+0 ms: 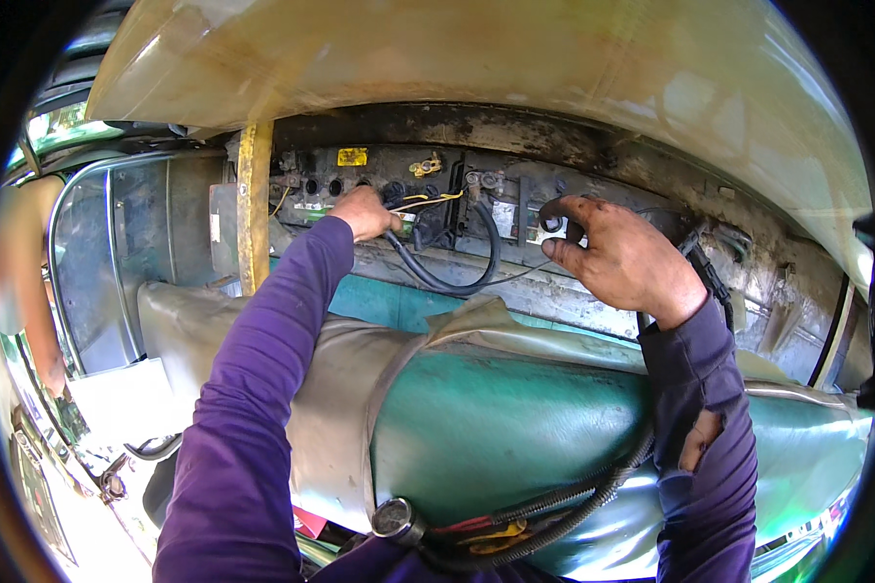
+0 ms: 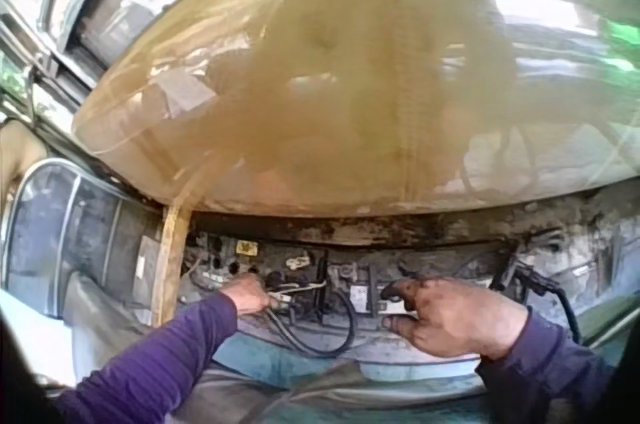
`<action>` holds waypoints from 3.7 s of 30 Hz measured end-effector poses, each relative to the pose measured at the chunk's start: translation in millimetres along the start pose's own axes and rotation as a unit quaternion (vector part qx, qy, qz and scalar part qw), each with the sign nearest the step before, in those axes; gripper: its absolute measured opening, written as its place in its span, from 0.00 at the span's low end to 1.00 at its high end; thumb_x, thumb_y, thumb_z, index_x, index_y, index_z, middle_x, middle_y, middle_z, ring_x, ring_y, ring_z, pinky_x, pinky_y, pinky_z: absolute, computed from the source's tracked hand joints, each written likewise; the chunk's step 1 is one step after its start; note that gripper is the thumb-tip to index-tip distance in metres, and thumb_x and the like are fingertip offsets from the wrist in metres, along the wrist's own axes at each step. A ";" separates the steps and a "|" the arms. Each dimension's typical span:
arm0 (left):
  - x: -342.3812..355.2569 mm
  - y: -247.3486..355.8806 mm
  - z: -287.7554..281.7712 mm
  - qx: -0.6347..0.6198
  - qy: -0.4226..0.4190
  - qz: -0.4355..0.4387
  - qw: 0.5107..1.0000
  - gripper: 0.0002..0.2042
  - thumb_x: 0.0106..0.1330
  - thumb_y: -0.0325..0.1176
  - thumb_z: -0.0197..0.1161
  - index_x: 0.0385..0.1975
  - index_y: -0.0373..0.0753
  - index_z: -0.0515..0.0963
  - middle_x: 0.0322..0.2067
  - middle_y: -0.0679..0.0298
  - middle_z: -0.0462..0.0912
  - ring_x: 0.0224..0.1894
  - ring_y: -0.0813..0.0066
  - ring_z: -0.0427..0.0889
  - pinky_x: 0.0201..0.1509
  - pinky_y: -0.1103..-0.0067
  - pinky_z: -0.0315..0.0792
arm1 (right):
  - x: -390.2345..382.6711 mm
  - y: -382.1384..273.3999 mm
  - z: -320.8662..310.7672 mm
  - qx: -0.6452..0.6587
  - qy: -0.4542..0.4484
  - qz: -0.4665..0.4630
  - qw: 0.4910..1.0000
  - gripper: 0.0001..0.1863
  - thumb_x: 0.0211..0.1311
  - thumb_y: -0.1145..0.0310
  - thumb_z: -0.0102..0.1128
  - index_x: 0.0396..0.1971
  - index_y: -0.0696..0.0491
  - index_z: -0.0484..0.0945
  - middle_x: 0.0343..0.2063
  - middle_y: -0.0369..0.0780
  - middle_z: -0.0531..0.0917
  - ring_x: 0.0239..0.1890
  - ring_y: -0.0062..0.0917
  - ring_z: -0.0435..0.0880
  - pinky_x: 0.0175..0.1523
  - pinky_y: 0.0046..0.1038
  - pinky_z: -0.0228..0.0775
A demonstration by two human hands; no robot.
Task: The person works on the vehicle's electrical system under the dashboard, using pliers and a screwdriver to strip, connect, and secure wires. They repeatedly adjust connections and test the wiring while another person observes.
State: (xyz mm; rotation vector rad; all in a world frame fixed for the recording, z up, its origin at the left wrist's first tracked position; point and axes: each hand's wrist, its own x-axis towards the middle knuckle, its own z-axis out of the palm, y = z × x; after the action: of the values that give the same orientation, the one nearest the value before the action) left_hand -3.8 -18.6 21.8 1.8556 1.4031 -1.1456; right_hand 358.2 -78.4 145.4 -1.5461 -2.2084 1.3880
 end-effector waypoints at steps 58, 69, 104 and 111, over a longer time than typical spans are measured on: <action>-144.0 80.9 -24.1 -0.367 0.020 0.305 0.879 0.17 0.72 0.34 0.57 0.56 0.32 0.76 0.39 0.45 0.86 0.44 0.43 0.83 0.49 0.61 0.77 | 7.5 -5.1 1.0 -0.003 -0.053 0.086 0.995 0.22 0.68 0.59 0.60 0.55 0.60 0.77 0.48 0.56 0.83 0.52 0.51 0.81 0.58 0.42 0.73; -120.2 61.1 -22.7 -0.667 0.091 0.180 0.717 0.17 0.74 0.42 0.60 0.46 0.30 0.79 0.41 0.61 0.87 0.37 0.75 0.82 0.45 0.74 0.77 | 5.1 -4.6 -0.9 -0.003 -0.050 0.067 0.996 0.23 0.68 0.59 0.60 0.54 0.63 0.77 0.45 0.57 0.84 0.49 0.51 0.83 0.55 0.41 0.74; -72.4 54.3 -21.7 -0.804 0.003 0.170 0.571 0.18 0.78 0.51 0.51 0.44 0.39 0.73 0.36 0.60 0.79 0.40 0.57 0.82 0.50 0.47 0.75 | -331.3 -143.9 93.9 -0.215 0.263 0.094 0.936 0.11 0.57 0.73 0.65 0.40 0.55 0.81 0.31 0.43 0.78 0.36 0.40 0.79 0.44 0.39 0.70; -62.9 52.3 -22.7 -0.791 -0.008 0.153 0.593 0.17 0.78 0.53 0.51 0.37 0.46 0.72 0.32 0.68 0.73 0.34 0.68 0.75 0.48 0.49 0.74 | -348.5 -153.0 126.7 -0.211 0.209 0.084 0.951 0.14 0.55 0.71 0.68 0.42 0.53 0.81 0.33 0.41 0.79 0.37 0.37 0.79 0.45 0.37 0.70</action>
State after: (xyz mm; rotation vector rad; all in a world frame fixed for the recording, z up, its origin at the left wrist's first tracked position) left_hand 46.7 -46.9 83.9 0.5857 1.1641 0.4241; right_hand 349.2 -440.8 317.2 -1.9774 -2.2253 0.5440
